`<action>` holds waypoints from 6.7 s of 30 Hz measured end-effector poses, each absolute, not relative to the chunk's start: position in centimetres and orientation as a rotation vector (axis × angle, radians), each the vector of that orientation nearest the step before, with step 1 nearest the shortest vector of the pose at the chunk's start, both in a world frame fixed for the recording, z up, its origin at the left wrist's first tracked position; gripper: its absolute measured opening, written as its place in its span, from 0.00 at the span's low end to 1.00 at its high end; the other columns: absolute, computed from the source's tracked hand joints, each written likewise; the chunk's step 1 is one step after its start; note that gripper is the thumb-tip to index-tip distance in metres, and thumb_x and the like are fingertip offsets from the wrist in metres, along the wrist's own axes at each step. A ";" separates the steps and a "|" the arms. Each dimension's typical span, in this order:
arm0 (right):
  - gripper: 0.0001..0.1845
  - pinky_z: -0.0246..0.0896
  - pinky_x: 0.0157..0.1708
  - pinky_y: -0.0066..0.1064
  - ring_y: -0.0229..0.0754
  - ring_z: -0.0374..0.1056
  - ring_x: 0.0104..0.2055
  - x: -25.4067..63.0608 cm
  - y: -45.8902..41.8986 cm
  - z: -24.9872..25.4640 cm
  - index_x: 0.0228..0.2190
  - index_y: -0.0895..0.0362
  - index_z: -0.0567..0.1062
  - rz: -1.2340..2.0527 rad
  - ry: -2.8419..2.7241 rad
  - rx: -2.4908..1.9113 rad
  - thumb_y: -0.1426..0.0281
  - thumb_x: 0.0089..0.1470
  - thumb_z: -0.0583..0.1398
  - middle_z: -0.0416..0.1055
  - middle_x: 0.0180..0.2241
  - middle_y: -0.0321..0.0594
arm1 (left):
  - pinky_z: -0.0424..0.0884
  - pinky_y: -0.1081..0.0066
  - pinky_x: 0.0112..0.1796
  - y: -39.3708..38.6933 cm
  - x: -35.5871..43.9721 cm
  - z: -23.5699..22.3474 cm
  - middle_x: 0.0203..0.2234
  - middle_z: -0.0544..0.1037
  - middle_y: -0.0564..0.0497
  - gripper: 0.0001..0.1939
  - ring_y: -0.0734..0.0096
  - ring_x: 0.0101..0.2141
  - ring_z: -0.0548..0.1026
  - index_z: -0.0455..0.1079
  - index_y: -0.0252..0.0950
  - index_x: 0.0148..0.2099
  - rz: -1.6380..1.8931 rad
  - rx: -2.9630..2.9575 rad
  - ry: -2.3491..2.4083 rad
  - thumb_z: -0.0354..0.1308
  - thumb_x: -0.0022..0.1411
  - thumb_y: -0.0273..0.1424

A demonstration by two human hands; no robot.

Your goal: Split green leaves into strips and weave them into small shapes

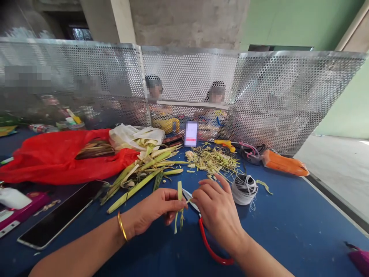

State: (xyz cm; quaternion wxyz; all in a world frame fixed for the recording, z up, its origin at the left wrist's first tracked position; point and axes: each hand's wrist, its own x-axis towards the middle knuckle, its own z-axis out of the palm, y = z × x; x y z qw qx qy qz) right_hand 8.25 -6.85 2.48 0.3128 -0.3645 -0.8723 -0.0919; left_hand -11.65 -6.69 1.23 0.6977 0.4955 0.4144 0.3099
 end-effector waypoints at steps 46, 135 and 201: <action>0.26 0.58 0.36 0.40 0.41 0.65 0.25 8.3 -9.1 0.7 0.56 0.65 0.64 -0.429 -2.349 -0.565 0.61 0.63 0.51 0.71 0.23 0.39 | 0.64 0.74 0.27 -7.6 -11.6 0.7 0.20 0.75 0.53 0.20 0.70 0.23 0.70 0.75 0.37 0.38 1.206 1.564 1.376 0.68 0.45 0.44; 0.09 0.65 0.37 0.37 0.45 0.72 0.37 10.9 -6.9 -1.6 0.35 0.51 0.73 -0.015 -2.191 -1.184 0.64 0.59 0.54 0.76 0.35 0.40 | 0.67 0.65 0.40 2.3 -19.3 1.8 0.37 0.79 0.41 0.15 0.57 0.40 0.75 0.77 0.36 0.41 0.401 2.302 2.186 0.49 0.61 0.27; 0.09 0.48 0.54 0.40 0.38 0.70 0.37 10.3 -7.0 -3.6 0.35 0.50 0.72 0.056 -2.384 -1.161 0.69 0.62 0.52 0.74 0.34 0.32 | 0.64 0.75 0.26 3.1 -22.7 0.9 0.24 0.77 0.51 0.13 0.71 0.26 0.73 0.73 0.33 0.36 0.860 2.000 1.741 0.54 0.54 0.37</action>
